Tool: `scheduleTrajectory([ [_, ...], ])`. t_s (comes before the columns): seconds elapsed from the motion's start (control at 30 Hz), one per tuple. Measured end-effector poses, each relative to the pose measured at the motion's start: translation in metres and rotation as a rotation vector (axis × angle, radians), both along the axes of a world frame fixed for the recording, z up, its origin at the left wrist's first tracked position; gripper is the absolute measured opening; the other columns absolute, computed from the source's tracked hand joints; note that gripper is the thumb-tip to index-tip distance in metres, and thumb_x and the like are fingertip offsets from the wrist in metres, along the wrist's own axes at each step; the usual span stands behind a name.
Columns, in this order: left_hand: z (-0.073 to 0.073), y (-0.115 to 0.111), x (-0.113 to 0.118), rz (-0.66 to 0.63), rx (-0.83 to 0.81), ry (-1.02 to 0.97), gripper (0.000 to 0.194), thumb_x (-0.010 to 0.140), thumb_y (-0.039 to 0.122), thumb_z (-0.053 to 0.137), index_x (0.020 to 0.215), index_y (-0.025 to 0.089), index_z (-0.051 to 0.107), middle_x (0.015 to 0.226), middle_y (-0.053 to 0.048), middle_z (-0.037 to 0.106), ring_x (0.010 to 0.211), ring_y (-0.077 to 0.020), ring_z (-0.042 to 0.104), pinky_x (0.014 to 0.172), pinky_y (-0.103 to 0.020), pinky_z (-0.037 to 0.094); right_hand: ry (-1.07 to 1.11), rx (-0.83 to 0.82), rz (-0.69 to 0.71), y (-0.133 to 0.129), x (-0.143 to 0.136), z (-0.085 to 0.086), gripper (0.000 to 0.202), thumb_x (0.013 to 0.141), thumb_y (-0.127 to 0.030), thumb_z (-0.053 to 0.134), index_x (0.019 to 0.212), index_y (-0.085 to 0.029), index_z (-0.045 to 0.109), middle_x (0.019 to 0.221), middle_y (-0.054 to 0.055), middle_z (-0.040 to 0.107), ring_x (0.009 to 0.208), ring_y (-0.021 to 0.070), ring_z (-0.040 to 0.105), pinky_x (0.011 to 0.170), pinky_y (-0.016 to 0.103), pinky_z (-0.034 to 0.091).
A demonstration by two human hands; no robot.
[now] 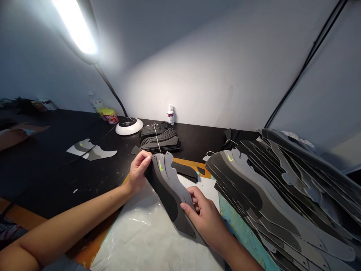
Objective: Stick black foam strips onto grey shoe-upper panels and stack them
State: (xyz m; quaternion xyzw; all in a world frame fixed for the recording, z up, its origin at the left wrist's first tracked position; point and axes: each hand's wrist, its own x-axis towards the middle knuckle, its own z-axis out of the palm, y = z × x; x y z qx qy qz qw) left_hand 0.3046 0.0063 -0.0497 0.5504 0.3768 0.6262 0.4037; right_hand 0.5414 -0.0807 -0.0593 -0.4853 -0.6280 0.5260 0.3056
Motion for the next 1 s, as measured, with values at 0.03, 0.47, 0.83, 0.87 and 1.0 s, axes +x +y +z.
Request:
scheduleTrajectory([
  [0.03,0.001,0.0,0.0,0.006,-0.008,0.005,0.035,0.086,0.049,0.065,0.075,0.018,0.054,0.071,0.002,0.046,0.065,-0.0134,0.04,0.062,-0.025,0.034,-0.011,0.005,0.002,0.0,0.0,0.0,0.024,0.096,-0.046,0.051,0.104,-0.023,0.052,0.085,0.001,0.067,0.071,0.0166,0.059,0.063,0.025,0.043],
  [0.47,-0.002,0.014,0.003,0.158,-0.133,-0.264,0.038,0.078,0.053,0.073,0.08,0.018,0.059,0.072,0.004,0.052,0.065,-0.0099,0.045,0.059,-0.019,0.037,-0.415,0.451,-0.325,0.01,0.014,0.006,0.023,0.094,-0.042,0.052,0.103,-0.025,0.064,0.083,0.001,0.07,0.072,0.0188,0.065,0.068,0.03,0.045],
  [0.83,-0.02,-0.002,0.008,-0.294,-0.398,-0.018,0.056,0.084,0.065,0.063,0.062,0.014,0.069,0.063,-0.009,0.067,0.063,-0.0205,0.062,0.063,-0.03,0.048,-0.23,0.466,-0.327,0.016,0.013,-0.001,0.027,0.094,-0.045,0.053,0.095,-0.021,0.065,0.085,0.004,0.071,0.07,0.0173,0.064,0.066,0.026,0.05],
  [0.87,-0.022,-0.002,0.006,-0.29,-0.399,0.001,0.055,0.086,0.063,0.062,0.061,0.014,0.07,0.064,-0.009,0.069,0.066,-0.0213,0.064,0.066,-0.03,0.048,-0.236,0.469,-0.318,0.016,0.013,-0.002,0.028,0.095,-0.045,0.053,0.096,-0.021,0.065,0.085,0.004,0.071,0.07,0.0172,0.064,0.066,0.026,0.05],
  [1.0,-0.021,0.0,0.005,-0.324,-0.411,-0.001,0.055,0.082,0.067,0.063,0.065,0.015,0.071,0.068,-0.008,0.071,0.069,-0.0246,0.065,0.073,-0.034,0.051,-0.306,0.527,-0.324,0.014,0.012,-0.004,0.027,0.094,-0.043,0.054,0.103,-0.021,0.066,0.085,0.004,0.071,0.076,0.0188,0.067,0.07,0.027,0.05],
])
